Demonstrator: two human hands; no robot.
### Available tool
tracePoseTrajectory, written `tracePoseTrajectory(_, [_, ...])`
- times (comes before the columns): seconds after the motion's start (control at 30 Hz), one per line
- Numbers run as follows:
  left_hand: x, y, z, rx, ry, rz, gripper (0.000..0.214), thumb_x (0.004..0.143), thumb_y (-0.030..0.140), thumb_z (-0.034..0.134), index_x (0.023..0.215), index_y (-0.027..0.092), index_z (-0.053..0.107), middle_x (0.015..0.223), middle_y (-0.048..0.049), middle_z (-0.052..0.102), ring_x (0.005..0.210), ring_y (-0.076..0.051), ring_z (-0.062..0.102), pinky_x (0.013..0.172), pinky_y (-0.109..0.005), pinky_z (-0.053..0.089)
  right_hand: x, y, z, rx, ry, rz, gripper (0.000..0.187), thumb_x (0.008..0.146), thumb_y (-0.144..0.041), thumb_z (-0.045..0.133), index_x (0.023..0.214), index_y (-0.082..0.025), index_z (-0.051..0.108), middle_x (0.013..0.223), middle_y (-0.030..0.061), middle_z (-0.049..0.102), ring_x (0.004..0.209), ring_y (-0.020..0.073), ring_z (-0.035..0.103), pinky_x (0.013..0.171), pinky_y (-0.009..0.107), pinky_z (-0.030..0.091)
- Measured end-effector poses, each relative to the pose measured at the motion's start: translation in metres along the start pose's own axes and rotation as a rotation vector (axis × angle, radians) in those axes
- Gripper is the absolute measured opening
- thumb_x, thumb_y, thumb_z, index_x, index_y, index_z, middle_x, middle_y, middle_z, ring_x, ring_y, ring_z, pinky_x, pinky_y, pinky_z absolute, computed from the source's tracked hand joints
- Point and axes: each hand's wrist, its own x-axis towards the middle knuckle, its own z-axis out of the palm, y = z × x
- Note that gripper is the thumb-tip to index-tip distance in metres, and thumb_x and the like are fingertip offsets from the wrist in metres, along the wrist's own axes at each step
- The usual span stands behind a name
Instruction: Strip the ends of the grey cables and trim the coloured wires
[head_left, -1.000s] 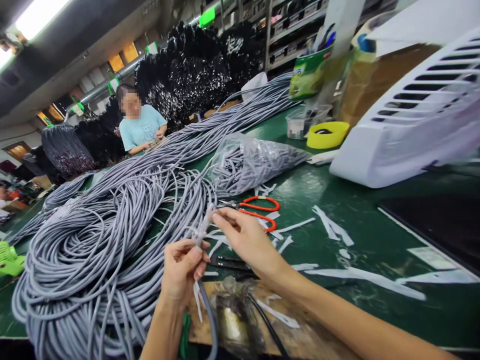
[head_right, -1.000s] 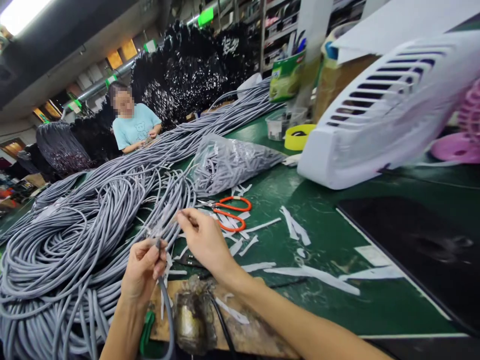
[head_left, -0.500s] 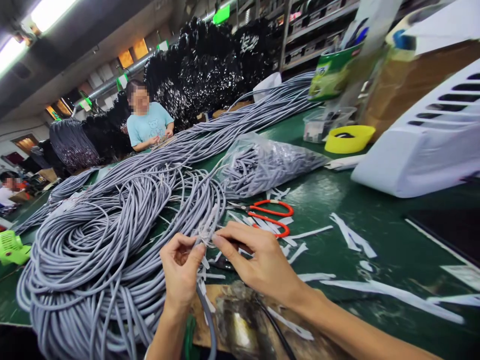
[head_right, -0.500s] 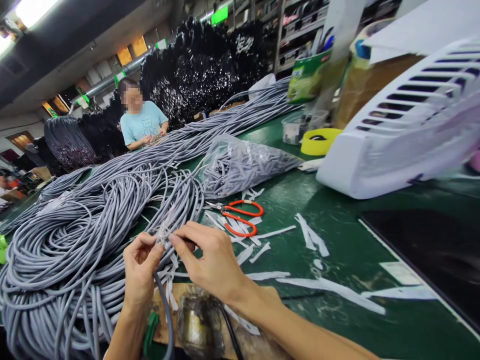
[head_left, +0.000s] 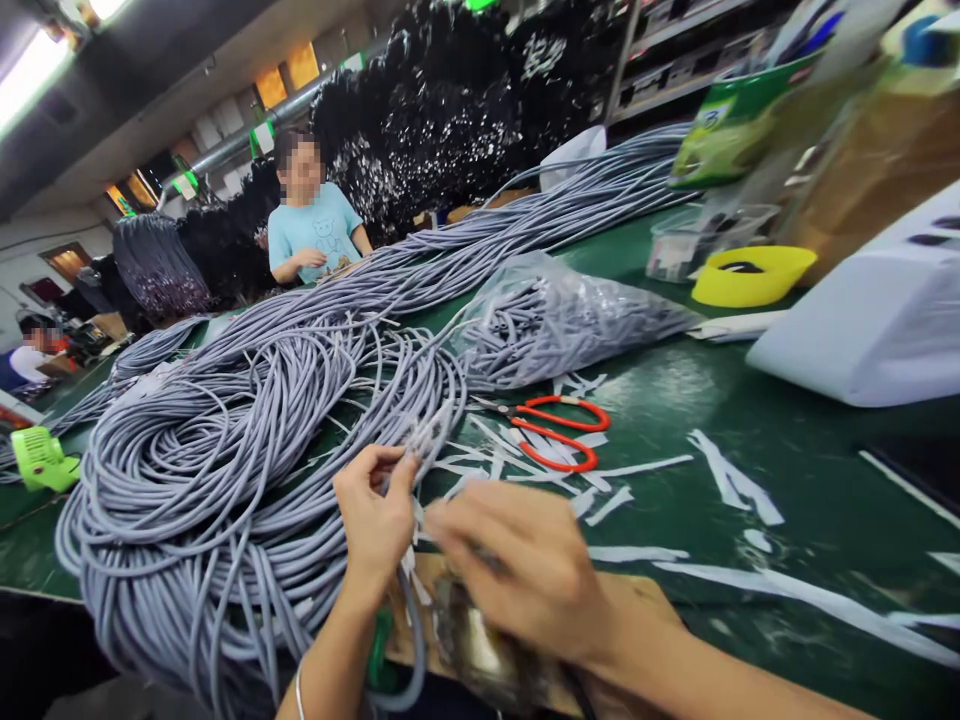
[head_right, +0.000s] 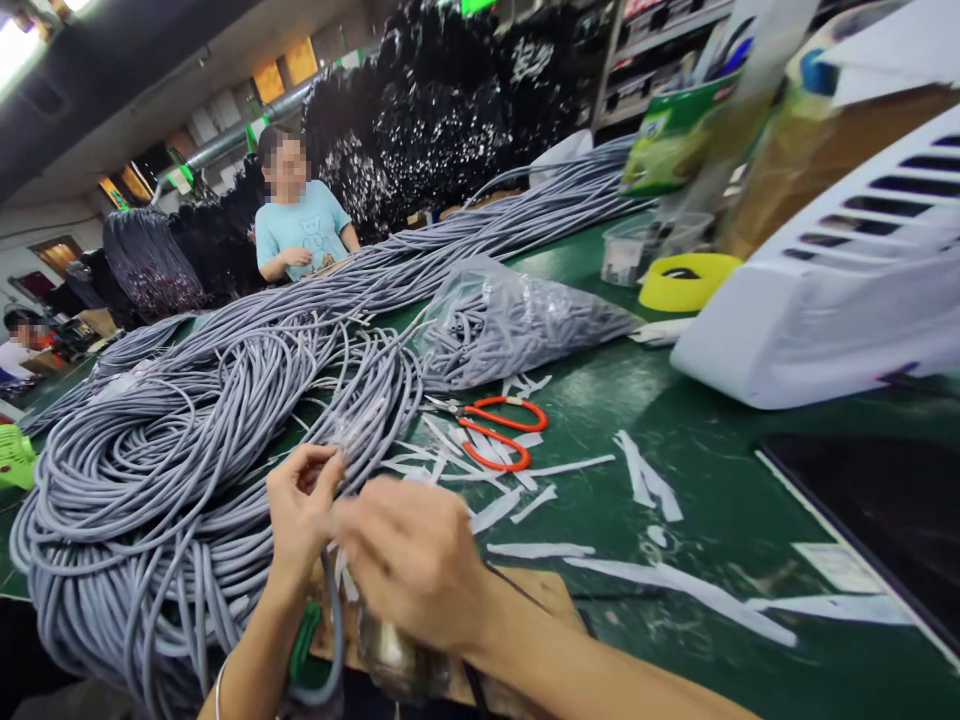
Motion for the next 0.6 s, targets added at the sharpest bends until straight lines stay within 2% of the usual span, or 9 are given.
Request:
tracePoseTrajectory(0.07, [0.000,0.003,-0.001,-0.103,-0.002,-0.026,0.016,0.073,0.024,0.054,0.066,0.013,0.063,0.055,-0.0005,0.058,0.050,-0.012,0.052,0.050,-0.021,0.040,0.003,0.009,-0.002,-0.219,0.017,0.147,0.026,0.086,-0.017,0.047,0.064,-0.016,0.060,0.053,0.0017,0.057,0.049,0.0111,0.050,0.050,0.024,0.032])
tracePoseTrajectory(0.17, [-0.002,0.005,-0.002,-0.130,0.004,-0.006,0.016,0.073,0.025,0.055,0.066,0.012,0.061,0.051,0.0014,0.053,0.047,-0.010,0.048,0.047,-0.019,0.038,0.007,0.020,-0.004,-0.383,0.022,0.178,0.025,0.085,-0.020,0.051,0.063,-0.016,0.062,0.053,0.0013,0.059,0.052,0.0124,0.050,0.053,0.025,0.031])
tracePoseTrajectory(0.3, [-0.006,0.005,-0.001,-0.075,0.000,0.065,0.014,0.075,0.023,0.056,0.064,0.014,0.056,0.053,0.0032,0.049,0.048,-0.008,0.044,0.047,-0.018,0.036,0.008,0.019,-0.005,-0.397,0.030,0.146,0.025,0.085,-0.020,0.050,0.065,-0.016,0.064,0.054,0.0009,0.060,0.054,0.0135,0.048,0.056,0.027,0.031])
tracePoseTrajectory(0.43, [-0.009,0.004,-0.002,0.005,-0.034,0.164,0.011,0.077,0.020,0.054,0.067,0.014,0.054,0.059,0.0020,0.052,0.054,-0.010,0.049,0.051,-0.018,0.040,0.007,0.018,-0.005,-0.438,0.007,0.131,0.026,0.086,-0.019,0.049,0.065,-0.016,0.064,0.055,0.0013,0.061,0.055,0.0144,0.047,0.056,0.027,0.030])
tracePoseTrajectory(0.6, [-0.011,0.002,-0.004,0.214,0.020,0.347,0.009,0.078,0.017,0.052,0.070,0.015,0.056,0.059,0.0014,0.053,0.052,-0.010,0.050,0.048,-0.019,0.038,0.005,0.019,-0.005,-0.444,-0.041,0.107,0.027,0.086,-0.017,0.047,0.063,-0.016,0.062,0.055,0.0012,0.060,0.056,0.0150,0.048,0.055,0.028,0.029])
